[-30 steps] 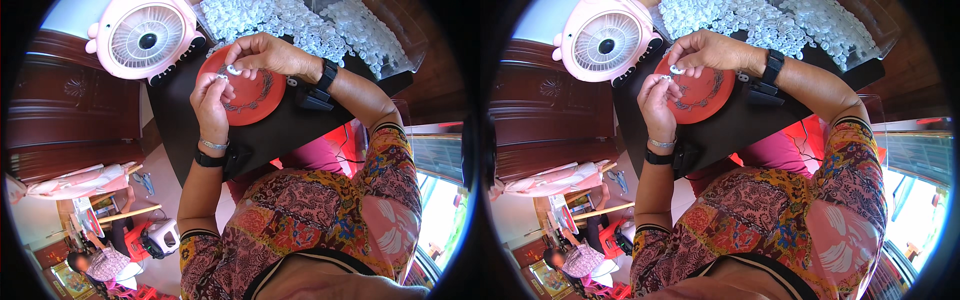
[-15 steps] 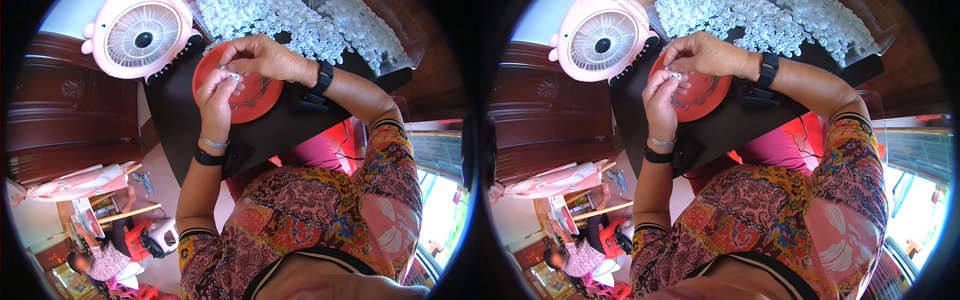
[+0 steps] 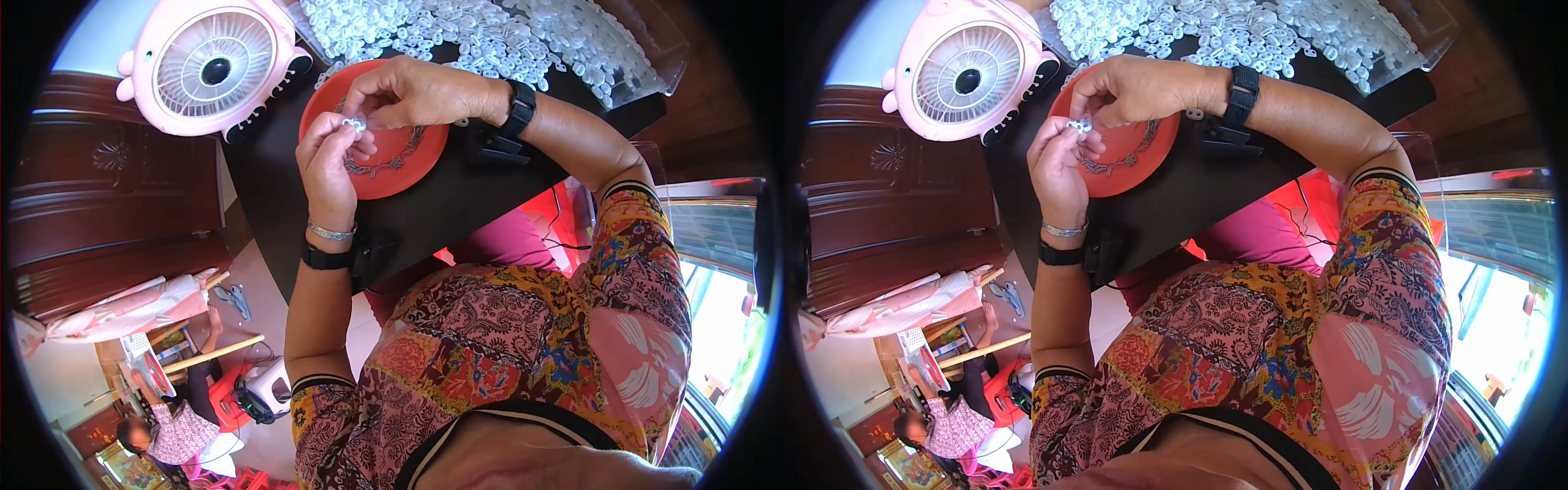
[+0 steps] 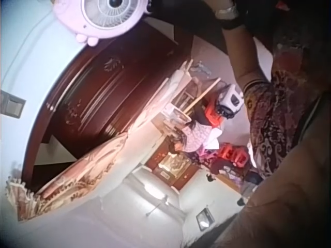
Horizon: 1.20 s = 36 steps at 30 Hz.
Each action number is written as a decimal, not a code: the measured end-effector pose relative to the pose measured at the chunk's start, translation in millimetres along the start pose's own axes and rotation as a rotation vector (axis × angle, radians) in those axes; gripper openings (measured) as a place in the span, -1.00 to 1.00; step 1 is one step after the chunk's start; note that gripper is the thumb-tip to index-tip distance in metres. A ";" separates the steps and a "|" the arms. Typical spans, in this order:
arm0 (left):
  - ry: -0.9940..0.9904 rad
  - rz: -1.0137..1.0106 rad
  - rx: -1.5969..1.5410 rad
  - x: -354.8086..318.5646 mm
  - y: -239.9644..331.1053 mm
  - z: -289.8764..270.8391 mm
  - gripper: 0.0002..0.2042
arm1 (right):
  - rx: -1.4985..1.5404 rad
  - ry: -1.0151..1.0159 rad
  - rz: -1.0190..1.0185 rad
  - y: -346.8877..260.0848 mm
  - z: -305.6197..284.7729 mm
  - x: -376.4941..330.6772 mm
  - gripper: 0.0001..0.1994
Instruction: Assembling small white plastic components at a desk.
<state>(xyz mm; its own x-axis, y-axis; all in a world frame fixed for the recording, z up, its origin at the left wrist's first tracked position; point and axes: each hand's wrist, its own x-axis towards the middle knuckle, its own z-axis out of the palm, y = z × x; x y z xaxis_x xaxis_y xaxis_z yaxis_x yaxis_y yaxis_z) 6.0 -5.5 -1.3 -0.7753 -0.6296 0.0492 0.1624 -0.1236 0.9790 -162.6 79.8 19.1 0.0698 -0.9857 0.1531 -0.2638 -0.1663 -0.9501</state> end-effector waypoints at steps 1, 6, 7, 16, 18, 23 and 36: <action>-0.004 -0.003 -0.001 0.5 -0.2 -0.6 -0.86 | -0.048 0.017 0.014 1.9 -1.1 0.0 -0.81; -0.012 0.001 0.010 3.1 -1.6 -2.7 -0.85 | -0.014 -0.001 0.081 5.3 -3.3 2.9 -0.84; -0.012 -0.004 0.010 3.8 -2.8 -4.5 -0.85 | -0.011 0.000 0.085 7.4 -3.3 3.6 -0.84; 0.002 0.041 0.169 6.6 -2.7 -9.0 -0.78 | 0.009 0.124 0.030 4.9 -8.9 5.6 -0.85; 0.071 0.070 0.252 6.0 -2.2 -1.2 -0.77 | 0.015 0.138 0.023 5.5 -6.7 5.0 -0.85; -0.055 0.040 0.283 3.7 -1.1 1.4 -0.78 | 0.005 0.146 -0.022 6.5 -1.5 3.6 -0.86; 0.079 -0.023 0.040 8.8 -5.6 -10.5 -0.85 | -0.687 -0.275 0.080 -7.9 -25.4 -9.0 -0.84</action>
<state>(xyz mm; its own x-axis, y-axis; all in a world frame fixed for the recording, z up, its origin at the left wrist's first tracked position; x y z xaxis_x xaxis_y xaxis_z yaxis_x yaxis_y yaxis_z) 4.8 -18.4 -8.4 -0.7275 -0.6860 0.0124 0.1196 -0.1091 0.9868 -185.6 89.3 32.1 0.2400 -0.9684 -0.0684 -0.8138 -0.1623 -0.5580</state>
